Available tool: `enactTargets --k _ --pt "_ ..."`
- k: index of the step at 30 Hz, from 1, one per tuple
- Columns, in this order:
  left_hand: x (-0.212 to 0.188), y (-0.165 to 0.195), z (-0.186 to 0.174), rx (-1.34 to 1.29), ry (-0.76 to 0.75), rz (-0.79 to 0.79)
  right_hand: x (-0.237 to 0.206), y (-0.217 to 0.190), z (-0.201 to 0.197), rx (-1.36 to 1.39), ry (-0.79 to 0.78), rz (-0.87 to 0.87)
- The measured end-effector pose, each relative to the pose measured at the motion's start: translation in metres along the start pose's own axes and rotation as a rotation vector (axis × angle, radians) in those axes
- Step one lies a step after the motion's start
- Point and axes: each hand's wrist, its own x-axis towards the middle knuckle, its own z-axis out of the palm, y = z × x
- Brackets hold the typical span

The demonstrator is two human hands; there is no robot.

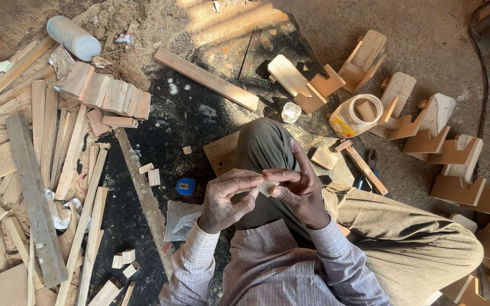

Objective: The person sits on the floor and assembles small wooden components into chair-like structures. They pick up small blocks, apply glue, and use a hammer to drive nails into the pieces, then place the assembled units on the floor.

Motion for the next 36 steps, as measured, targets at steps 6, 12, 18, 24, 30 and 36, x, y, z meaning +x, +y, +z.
enactTargets --k 6,12,18,24,30,36 --pt "0.006 0.008 0.005 0.094 0.007 0.127 0.001 -0.001 0.003 -0.012 0.03 -0.017" --pt "0.017 0.016 0.018 0.42 0.13 0.271 0.001 0.007 0.002 0.059 0.071 -0.05" --pt "0.015 0.007 0.021 0.384 0.111 0.218 0.003 0.019 -0.007 0.14 0.191 0.05" --pt "0.009 -0.014 0.017 -0.387 0.111 -0.191 0.006 0.012 -0.017 -0.049 0.22 0.054" --pt "0.017 -0.024 0.011 -0.877 0.034 -0.311 0.016 0.002 -0.028 -0.177 0.191 0.059" --pt "0.032 -0.028 0.008 -0.913 0.07 -0.335 0.023 0.008 -0.042 -0.179 0.2 0.057"
